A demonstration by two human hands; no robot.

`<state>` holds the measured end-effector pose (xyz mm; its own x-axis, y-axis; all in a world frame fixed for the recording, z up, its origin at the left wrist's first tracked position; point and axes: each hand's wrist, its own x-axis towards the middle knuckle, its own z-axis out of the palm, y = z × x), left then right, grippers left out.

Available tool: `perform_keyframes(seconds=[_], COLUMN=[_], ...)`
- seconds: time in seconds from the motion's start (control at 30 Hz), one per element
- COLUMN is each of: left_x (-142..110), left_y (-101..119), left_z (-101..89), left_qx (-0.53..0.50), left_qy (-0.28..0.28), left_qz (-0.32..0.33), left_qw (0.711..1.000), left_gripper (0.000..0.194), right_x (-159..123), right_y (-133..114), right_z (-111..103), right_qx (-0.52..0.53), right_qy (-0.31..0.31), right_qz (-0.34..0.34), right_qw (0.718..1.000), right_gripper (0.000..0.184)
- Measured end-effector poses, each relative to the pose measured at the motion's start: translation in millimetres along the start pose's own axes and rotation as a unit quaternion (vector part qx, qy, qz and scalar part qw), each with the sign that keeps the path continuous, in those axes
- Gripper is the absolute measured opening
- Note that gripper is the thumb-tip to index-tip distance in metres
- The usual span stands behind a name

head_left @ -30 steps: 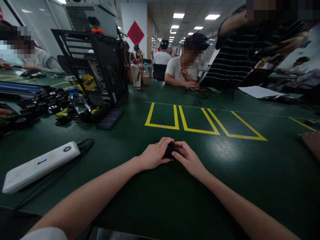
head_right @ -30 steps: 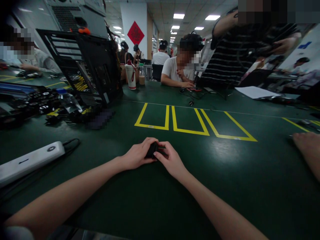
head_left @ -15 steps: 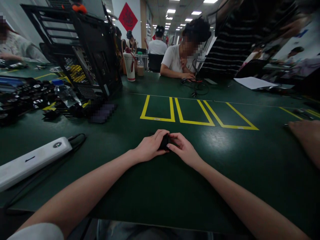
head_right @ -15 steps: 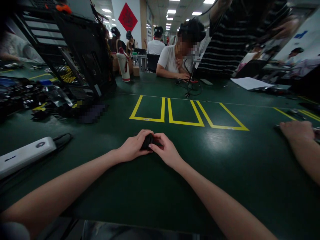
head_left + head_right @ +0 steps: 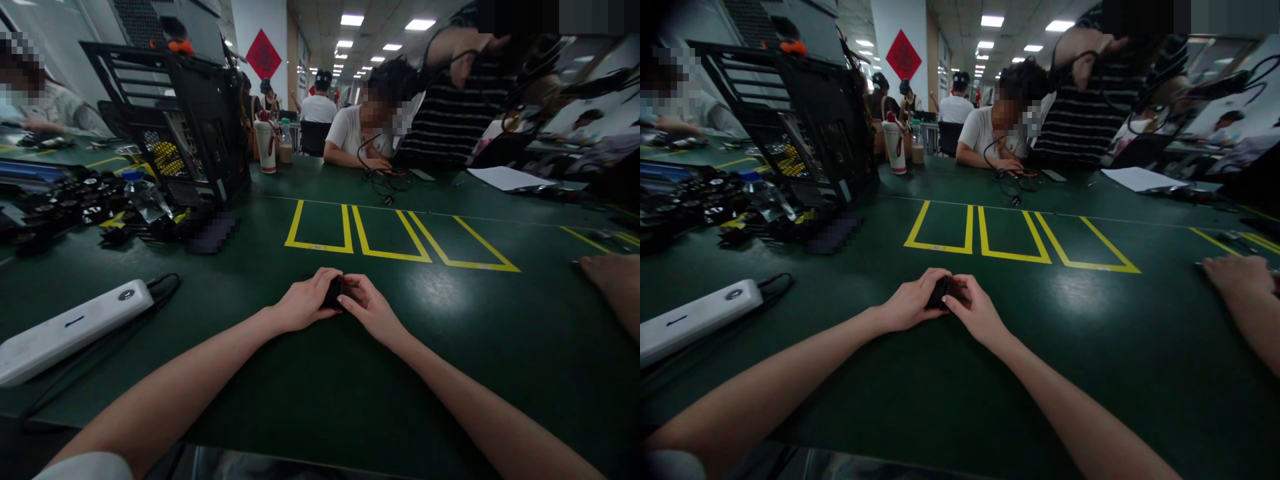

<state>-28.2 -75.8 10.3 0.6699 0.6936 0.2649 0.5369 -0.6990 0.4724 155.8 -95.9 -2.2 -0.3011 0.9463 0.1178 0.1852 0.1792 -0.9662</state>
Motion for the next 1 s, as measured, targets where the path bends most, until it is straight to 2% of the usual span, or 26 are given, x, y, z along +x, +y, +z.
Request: perform_keyframes(seconds=[0.1,0.27,0.47,0.67,0.83,1.0], left_x=[-0.9,-4.4,-5.8,-4.9,-3.7,-2.5], left_y=[0.8,3.8,4.7,2.6,1.0,1.7], left_z=[0.5,3.1,4.5,5.1,7.0,8.4], left_qx=[0.005,0.017,0.019,0.011,0.01,0.006], left_qy=[0.007,0.021,0.034,0.032,0.029,0.024], left_qz=[-0.002,-0.001,0.0,0.002,0.003,0.015], left_qw=[1.0,1.0,0.999,0.999,1.0,1.0], left_gripper=[0.062,0.065,0.062,0.062,0.063,0.062], right_x=[-1.8,-8.5,-8.6,-5.7,-8.8,-7.4], right_y=[3.5,5.9,5.2,5.9,1.4,4.2], right_z=[0.2,2.2,6.7,6.5,3.6,4.0], right_qx=[0.019,0.043,0.052,0.01,0.036,0.069], right_qy=[-0.02,-0.028,0.011,0.025,-0.013,0.006], right_qz=[-0.01,-0.027,-0.031,-0.019,-0.014,-0.018], right_qw=[1.0,0.998,0.998,0.999,0.999,0.997], right_gripper=[0.027,0.033,0.02,0.034,0.031,0.019])
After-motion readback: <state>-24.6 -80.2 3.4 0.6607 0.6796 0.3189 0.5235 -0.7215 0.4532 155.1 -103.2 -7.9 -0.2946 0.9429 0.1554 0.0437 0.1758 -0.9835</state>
